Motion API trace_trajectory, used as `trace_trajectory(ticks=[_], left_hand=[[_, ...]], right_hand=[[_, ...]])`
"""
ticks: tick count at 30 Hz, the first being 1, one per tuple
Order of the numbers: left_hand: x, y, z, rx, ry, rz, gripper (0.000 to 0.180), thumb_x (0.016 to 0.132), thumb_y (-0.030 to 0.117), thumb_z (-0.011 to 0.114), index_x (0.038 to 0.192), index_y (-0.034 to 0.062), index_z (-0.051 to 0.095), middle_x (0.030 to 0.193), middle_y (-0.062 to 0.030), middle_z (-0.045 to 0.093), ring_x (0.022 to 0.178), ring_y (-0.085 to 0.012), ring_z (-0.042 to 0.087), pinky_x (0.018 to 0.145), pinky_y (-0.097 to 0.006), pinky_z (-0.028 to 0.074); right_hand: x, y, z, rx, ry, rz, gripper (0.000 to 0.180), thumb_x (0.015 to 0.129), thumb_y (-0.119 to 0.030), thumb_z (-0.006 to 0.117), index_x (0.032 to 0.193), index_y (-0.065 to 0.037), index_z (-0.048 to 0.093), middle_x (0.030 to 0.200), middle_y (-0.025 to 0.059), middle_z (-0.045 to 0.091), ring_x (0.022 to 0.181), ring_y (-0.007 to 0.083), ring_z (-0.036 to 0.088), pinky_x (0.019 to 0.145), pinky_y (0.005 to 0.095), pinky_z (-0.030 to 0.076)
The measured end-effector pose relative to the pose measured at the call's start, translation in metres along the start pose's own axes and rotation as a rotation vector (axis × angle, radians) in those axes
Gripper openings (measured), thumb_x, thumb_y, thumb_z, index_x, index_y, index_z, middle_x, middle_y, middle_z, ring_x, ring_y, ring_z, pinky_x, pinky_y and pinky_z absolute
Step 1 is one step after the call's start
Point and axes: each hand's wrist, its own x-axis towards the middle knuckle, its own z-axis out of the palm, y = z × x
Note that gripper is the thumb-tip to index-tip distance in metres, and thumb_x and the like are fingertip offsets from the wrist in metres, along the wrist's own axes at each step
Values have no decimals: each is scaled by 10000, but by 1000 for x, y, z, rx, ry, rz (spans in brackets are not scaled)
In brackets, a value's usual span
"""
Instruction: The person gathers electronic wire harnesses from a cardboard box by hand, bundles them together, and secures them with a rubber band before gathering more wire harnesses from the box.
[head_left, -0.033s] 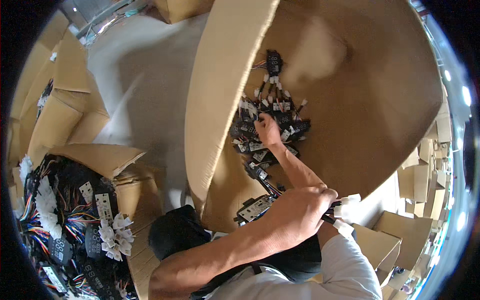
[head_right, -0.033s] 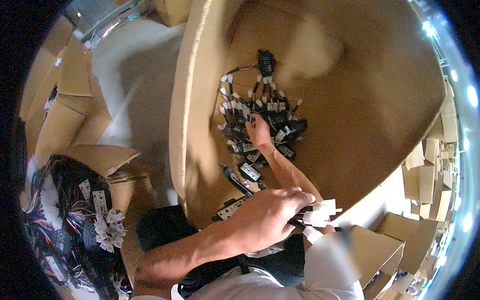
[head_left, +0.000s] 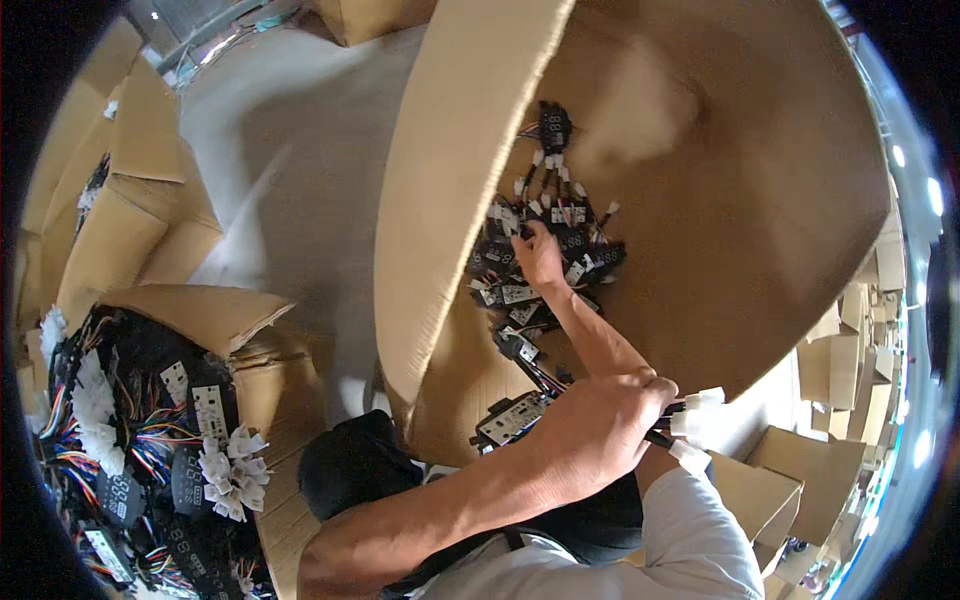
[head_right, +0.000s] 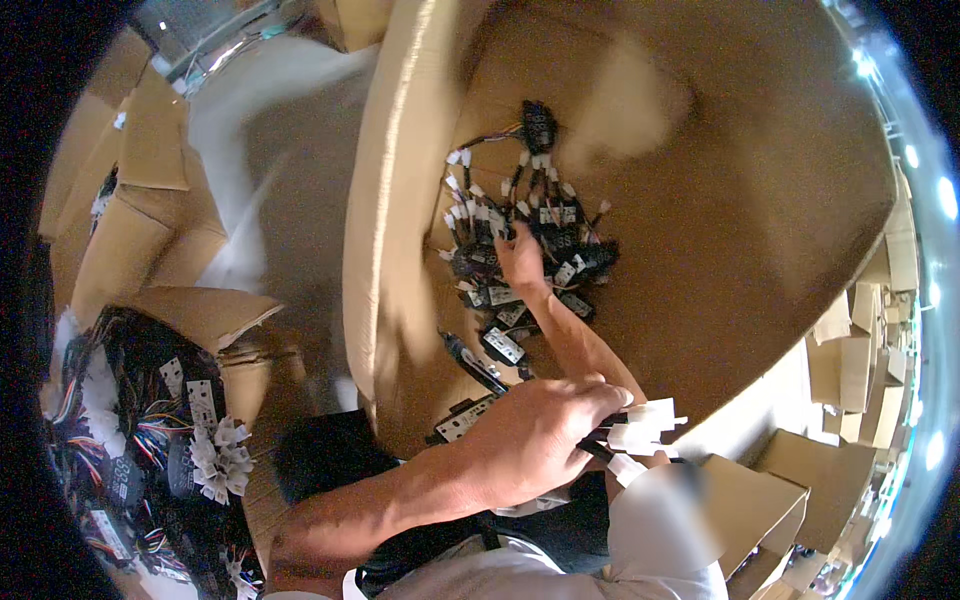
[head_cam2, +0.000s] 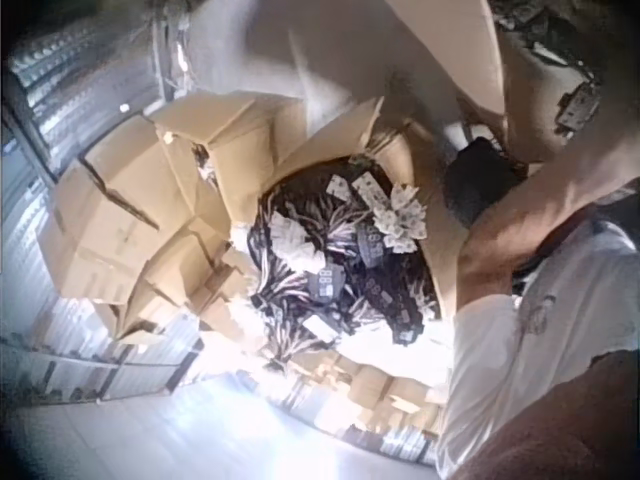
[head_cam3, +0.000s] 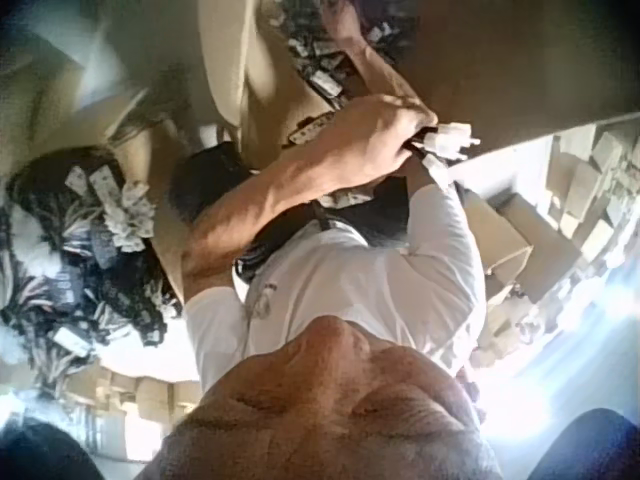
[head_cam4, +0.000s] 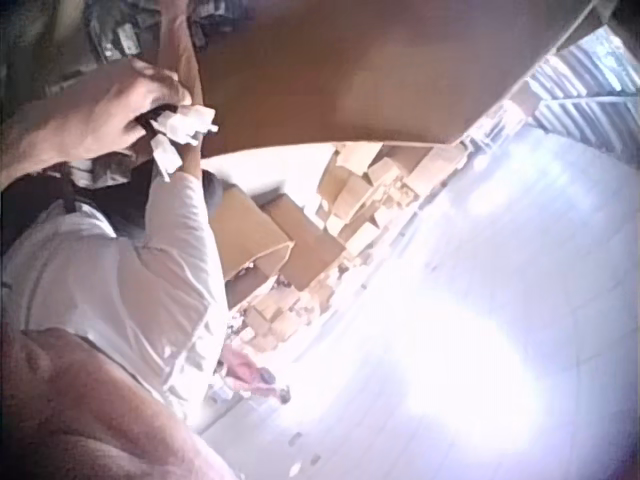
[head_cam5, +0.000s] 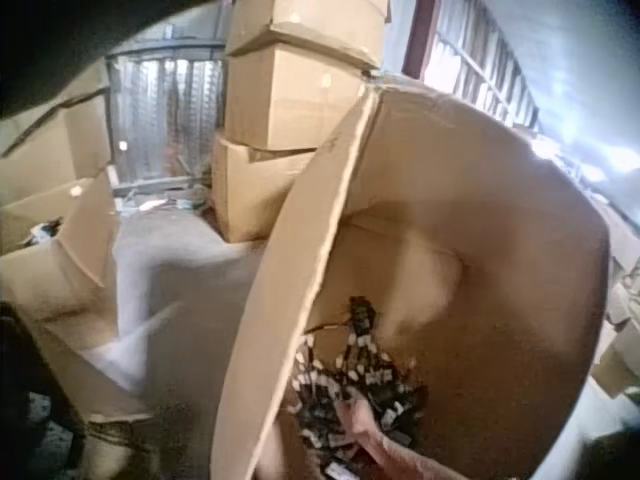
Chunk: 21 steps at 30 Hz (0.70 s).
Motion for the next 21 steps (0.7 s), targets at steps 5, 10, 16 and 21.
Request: trace_trajectory(ticks=[5,10,16,21], left_hand=[[-3,1,-17,3,81,-55,346,807,64,677,1133,-7,588,1012,-221,683,901,-382,694,780,-452,572],[5,5,-13,10,124,-47,288,808,60,679,1068,-15,581,880,-228,660,810,-395,696,712,-462,582],[2,-11,-19,-96,574,78,288,794,-26,657,1078,1,616,936,-220,673,885,-406,681,770,-459,565],[19,-39,-20,-298,787,-150,283,1026,226,593,1132,-18,690,1000,-102,730,898,-184,713,765,-318,587]], right_hand=[[43,-9,30,63,28,328,611,989,-240,637,1486,9,385,698,84,554,573,198,498,540,457,393],[28,20,9,-55,11,13,282,955,-251,674,811,-12,633,637,64,553,569,172,488,539,417,401],[-54,-87,-68,30,91,-208,354,962,-308,688,787,-2,652,615,29,554,606,90,451,530,341,400],[-177,-164,-138,-407,242,-520,209,931,-179,698,839,5,663,708,182,626,579,243,600,569,379,491]])
